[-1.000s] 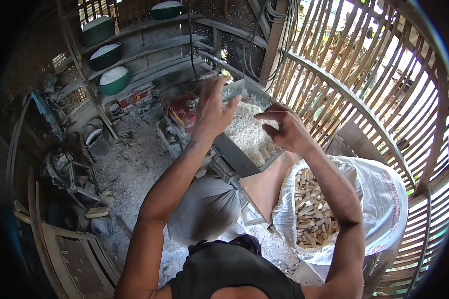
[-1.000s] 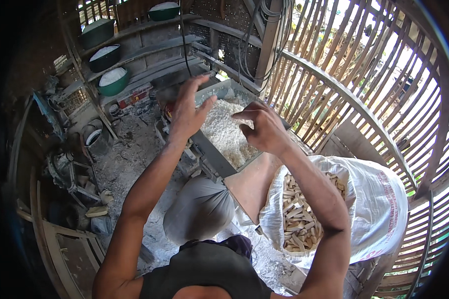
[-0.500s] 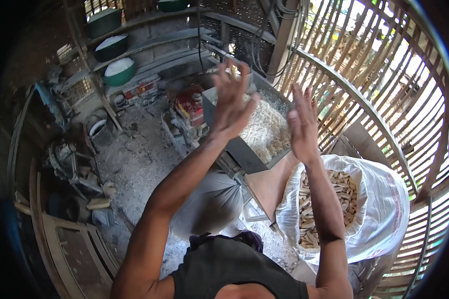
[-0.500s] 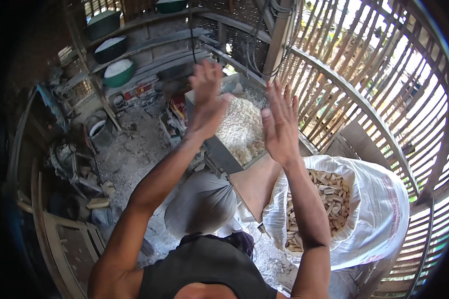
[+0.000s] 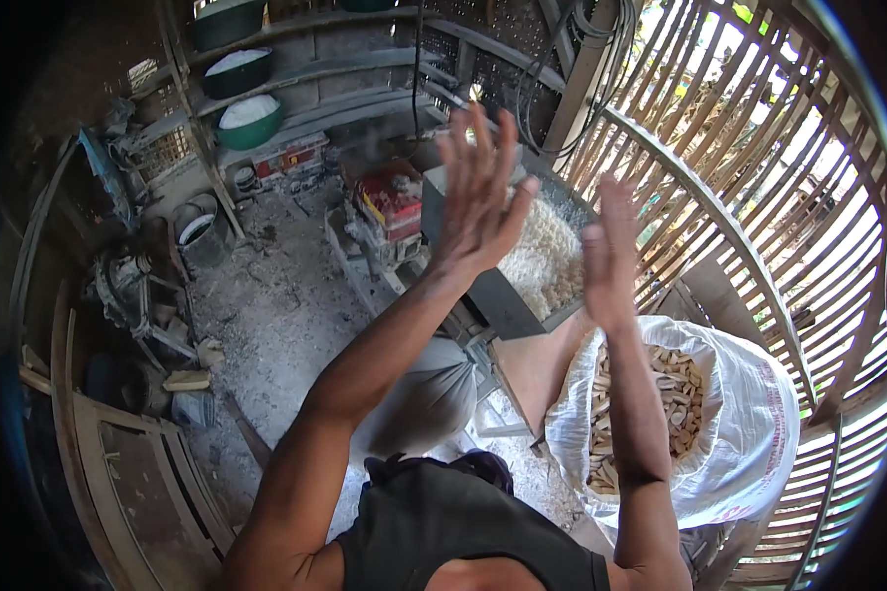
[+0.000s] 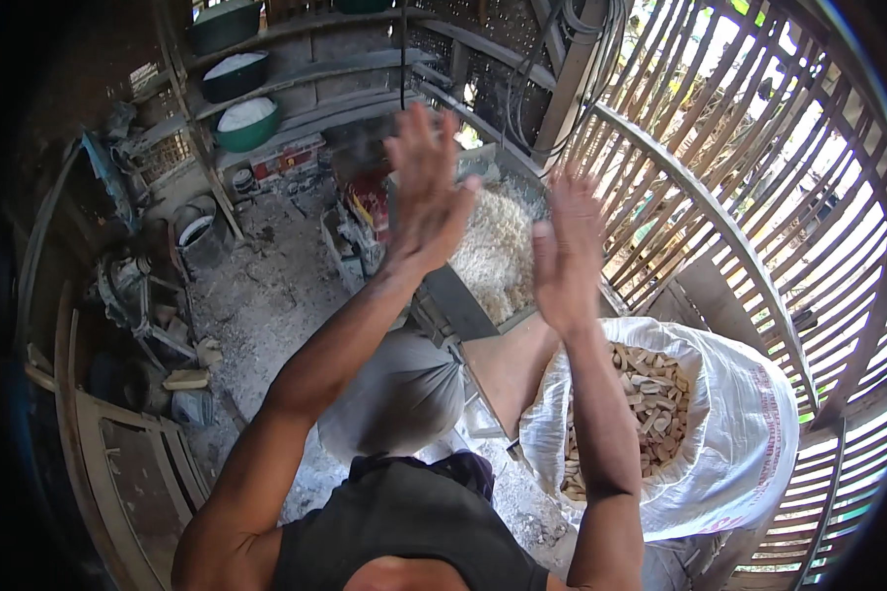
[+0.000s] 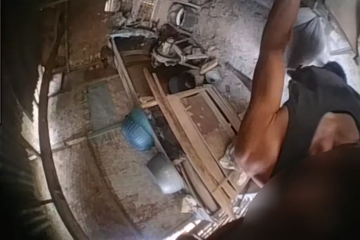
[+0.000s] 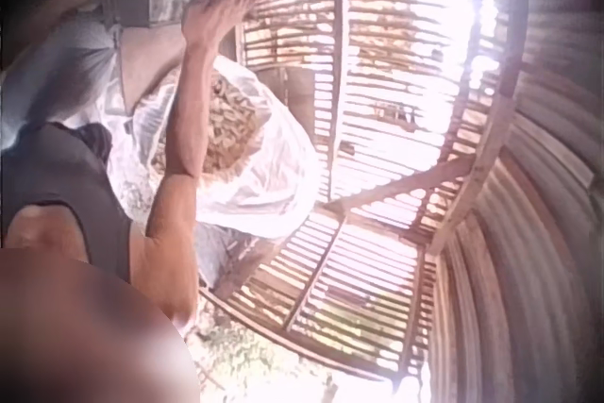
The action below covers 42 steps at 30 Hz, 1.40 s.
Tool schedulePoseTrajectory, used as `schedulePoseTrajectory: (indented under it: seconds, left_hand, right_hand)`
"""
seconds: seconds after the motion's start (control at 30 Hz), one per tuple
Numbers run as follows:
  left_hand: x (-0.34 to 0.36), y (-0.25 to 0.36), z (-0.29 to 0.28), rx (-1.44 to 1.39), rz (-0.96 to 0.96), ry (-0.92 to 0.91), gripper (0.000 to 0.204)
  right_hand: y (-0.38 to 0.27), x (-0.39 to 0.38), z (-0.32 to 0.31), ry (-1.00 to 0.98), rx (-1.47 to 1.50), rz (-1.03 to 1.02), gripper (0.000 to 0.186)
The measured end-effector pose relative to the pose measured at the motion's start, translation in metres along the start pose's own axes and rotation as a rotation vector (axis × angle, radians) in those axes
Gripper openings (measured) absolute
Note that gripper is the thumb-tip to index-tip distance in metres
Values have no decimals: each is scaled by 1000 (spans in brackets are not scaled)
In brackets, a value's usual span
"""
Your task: The person reaches into a large sack of dried cassava pieces, removes a piece, and uses a handheld stick to push cassava through a grinding machine to produce flour.
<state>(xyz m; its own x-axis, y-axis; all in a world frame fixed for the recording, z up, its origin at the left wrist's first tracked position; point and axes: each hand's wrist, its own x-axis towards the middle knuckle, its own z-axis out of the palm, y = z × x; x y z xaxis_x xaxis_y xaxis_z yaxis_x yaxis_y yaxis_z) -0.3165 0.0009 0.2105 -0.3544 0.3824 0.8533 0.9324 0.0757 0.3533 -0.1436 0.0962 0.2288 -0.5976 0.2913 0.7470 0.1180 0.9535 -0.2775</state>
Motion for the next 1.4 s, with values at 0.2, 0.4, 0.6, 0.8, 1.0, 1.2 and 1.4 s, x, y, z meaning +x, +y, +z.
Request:
schedulePoseTrajectory:
  seconds: [0.2, 0.4, 0.6, 0.8, 1.0, 1.2, 1.4]
  left_hand:
    - [7, 14, -3, 15, 32, -66, 78]
    - [-10, -2, 16, -20, -16, -146, 82]
    - [0, -2, -2, -185, -7, 216, 13]
    - [33, 40, -48, -192, 65, 289, 50]
    - [8, 0, 20, 33, 120, -74, 83]
    - [12, 5, 16, -3, 8, -138, 89]
    - [1, 3, 27, 32, 41, -133, 89]
  right_hand:
    - [6, -4, 4, -25, -59, 40, 51]
    - [5, -5, 12, -17, 20, 40, 38]
    - [-4, 5, 0, -87, 8, 249, 15]
    - [16, -8, 19, 103, -34, 28, 33]
    - [12, -3, 31, 202, -10, 65, 41]
    - [12, -7, 30, 201, 70, 101, 44]
    - [9, -8, 29, 238, 100, 130, 44]
